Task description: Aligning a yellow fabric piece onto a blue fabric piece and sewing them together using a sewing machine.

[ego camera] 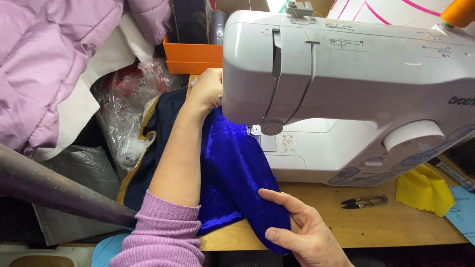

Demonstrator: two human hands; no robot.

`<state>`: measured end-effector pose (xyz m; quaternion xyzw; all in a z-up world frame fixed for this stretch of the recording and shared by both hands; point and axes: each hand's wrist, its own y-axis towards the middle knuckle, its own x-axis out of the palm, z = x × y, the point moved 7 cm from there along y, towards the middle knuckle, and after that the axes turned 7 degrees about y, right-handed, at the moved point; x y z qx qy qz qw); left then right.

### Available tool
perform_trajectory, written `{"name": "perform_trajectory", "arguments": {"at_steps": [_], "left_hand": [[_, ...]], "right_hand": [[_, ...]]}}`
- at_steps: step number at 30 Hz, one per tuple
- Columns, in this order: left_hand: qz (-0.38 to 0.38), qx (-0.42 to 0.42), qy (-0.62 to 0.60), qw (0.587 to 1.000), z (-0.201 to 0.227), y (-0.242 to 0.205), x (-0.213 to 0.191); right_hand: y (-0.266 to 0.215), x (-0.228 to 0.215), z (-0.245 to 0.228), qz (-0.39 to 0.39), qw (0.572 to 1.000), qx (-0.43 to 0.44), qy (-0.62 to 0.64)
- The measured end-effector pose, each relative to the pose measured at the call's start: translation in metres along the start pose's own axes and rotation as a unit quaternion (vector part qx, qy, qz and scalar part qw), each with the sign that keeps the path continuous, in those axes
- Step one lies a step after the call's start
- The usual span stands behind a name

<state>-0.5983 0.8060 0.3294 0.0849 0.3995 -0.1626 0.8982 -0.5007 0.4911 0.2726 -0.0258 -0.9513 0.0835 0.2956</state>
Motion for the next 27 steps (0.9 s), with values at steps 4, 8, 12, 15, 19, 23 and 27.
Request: {"name": "perform_trajectory", "arguments": {"at_steps": [4, 8, 12, 15, 19, 23, 27], "left_hand": [[-0.003, 0.008, -0.004, 1.0, 0.001, 0.012, 0.005], [-0.007, 0.022, -0.009, 1.0, 0.008, 0.019, 0.017], [-0.004, 0.032, -0.014, 0.999, 0.016, 0.023, 0.028], [-0.003, 0.038, -0.02, 0.999, 0.005, 0.024, 0.026], [-0.007, 0.044, -0.024, 0.999, -0.009, 0.025, 0.023], [-0.008, 0.062, -0.031, 0.998, -0.004, 0.023, 0.027], [-0.005, 0.079, -0.038, 0.996, 0.006, 0.027, 0.033]], "right_hand": [[0.006, 0.006, -0.002, -0.003, 1.0, -0.007, -0.007], [0.004, -0.012, 0.0, 0.064, 0.998, -0.015, -0.004], [-0.014, -0.044, 0.005, 0.194, 0.98, 0.021, -0.046], [-0.018, -0.048, 0.028, 0.027, 0.993, -0.013, -0.116], [-0.015, -0.01, -0.026, -0.036, 0.896, -0.191, -0.4], [-0.001, 0.049, -0.081, -0.031, 0.623, -0.431, -0.651], [0.049, 0.054, -0.075, -0.113, 0.536, -0.387, -0.742]]}}
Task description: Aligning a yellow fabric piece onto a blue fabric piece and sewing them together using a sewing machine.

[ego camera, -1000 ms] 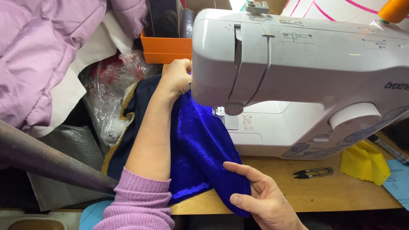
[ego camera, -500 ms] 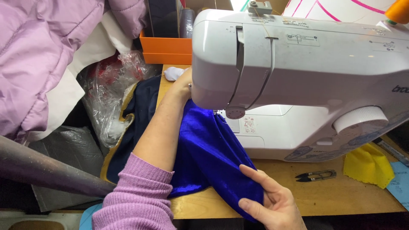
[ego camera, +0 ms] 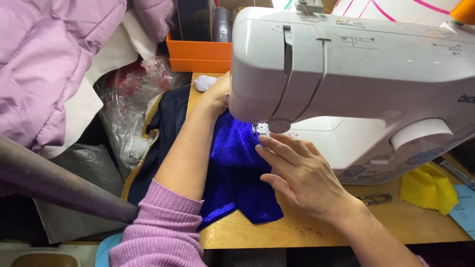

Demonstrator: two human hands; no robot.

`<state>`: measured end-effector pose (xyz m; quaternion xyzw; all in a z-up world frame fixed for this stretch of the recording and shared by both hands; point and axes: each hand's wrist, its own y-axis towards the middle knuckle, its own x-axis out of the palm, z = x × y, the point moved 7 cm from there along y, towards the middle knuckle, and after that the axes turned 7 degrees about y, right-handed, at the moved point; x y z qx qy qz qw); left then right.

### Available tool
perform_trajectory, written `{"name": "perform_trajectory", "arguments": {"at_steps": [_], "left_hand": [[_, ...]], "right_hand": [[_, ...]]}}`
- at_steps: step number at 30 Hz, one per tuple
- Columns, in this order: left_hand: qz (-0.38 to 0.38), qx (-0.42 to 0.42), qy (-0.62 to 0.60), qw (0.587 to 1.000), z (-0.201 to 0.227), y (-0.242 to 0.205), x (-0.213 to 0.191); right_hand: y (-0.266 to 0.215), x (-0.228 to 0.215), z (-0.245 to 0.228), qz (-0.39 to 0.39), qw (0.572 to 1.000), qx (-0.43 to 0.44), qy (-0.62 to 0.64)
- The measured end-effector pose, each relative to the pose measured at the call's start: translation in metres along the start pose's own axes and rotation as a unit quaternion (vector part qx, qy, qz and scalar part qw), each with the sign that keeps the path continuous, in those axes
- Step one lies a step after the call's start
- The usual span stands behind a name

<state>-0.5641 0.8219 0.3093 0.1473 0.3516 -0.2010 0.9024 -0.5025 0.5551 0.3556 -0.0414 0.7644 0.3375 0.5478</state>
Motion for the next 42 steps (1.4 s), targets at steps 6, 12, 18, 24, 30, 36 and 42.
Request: {"name": "perform_trajectory", "arguments": {"at_steps": [6, 12, 18, 24, 30, 36, 42], "left_hand": [[0.001, 0.017, -0.01, 1.0, 0.004, 0.016, 0.012], [-0.001, 0.031, -0.018, 0.999, 0.002, 0.026, 0.02], [-0.003, 0.054, -0.02, 0.998, -0.013, 0.011, 0.008], [0.001, 0.028, 0.053, 0.998, -0.016, -0.032, -0.024], [0.066, 0.039, 0.254, 0.964, 0.018, -0.071, -0.043], [0.258, 0.049, 0.007, 0.965, 0.005, -0.134, -0.078], [-0.198, 0.136, -0.316, 0.918, 0.042, -0.212, -0.044]], "right_hand": [[-0.003, 0.001, 0.009, 0.022, 0.998, -0.039, -0.054], [0.001, -0.01, 0.017, 0.065, 0.998, 0.004, 0.007], [-0.019, 0.039, 0.153, 0.035, 0.884, 0.43, 0.181], [-0.003, 0.041, 0.139, -0.032, 0.845, 0.488, 0.216], [0.036, 0.02, 0.087, -0.057, 0.863, 0.419, 0.276], [0.036, 0.015, 0.075, -0.028, 0.878, 0.394, 0.269], [0.016, 0.012, 0.079, 0.03, 0.897, 0.411, 0.16]]}}
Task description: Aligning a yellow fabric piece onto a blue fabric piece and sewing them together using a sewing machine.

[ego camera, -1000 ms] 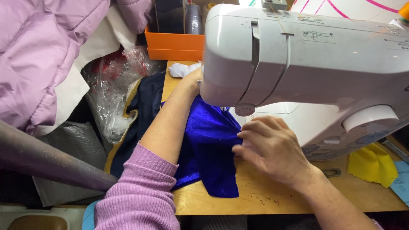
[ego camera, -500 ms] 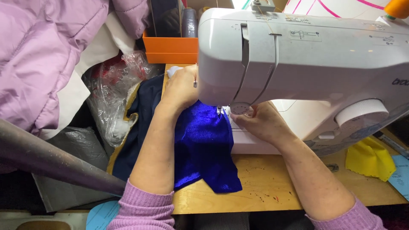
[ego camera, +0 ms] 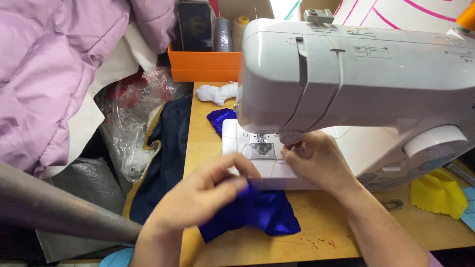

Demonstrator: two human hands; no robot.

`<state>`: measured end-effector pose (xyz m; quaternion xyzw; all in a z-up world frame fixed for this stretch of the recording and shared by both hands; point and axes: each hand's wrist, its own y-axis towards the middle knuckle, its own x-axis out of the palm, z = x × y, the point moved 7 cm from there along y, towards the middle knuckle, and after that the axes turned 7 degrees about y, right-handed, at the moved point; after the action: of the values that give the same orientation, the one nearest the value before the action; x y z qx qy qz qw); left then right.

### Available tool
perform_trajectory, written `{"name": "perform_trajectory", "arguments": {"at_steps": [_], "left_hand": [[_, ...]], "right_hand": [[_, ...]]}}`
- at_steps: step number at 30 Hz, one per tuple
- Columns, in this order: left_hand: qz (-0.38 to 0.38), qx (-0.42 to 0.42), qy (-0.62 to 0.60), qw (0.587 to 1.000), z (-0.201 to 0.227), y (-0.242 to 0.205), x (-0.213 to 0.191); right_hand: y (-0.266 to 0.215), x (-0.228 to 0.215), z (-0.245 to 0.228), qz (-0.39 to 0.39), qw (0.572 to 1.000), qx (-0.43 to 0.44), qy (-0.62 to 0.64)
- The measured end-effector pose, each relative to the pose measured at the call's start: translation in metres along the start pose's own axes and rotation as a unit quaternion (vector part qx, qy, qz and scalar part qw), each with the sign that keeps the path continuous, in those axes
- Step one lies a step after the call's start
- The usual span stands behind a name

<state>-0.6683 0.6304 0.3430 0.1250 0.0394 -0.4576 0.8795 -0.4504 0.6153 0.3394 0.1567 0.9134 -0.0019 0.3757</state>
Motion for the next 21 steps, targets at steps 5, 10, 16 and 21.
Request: {"name": "perform_trajectory", "arguments": {"at_steps": [5, 10, 16, 21], "left_hand": [[0.023, 0.056, 0.161, 0.985, 0.029, -0.009, 0.011], [0.166, 0.118, 0.302, 0.931, 0.022, -0.006, 0.001], [0.245, 0.07, 0.615, 0.747, -0.008, 0.013, 0.013], [0.206, 0.173, 0.655, 0.706, -0.007, 0.026, 0.049]], "right_hand": [[-0.047, 0.016, -0.039, 0.0, 0.928, -0.365, -0.068], [-0.06, 0.015, -0.013, 0.0, 0.875, -0.443, -0.194], [-0.033, -0.007, 0.0, 0.064, 0.939, -0.314, -0.129], [-0.013, 0.007, 0.013, 0.043, 0.98, -0.157, -0.116]]}}
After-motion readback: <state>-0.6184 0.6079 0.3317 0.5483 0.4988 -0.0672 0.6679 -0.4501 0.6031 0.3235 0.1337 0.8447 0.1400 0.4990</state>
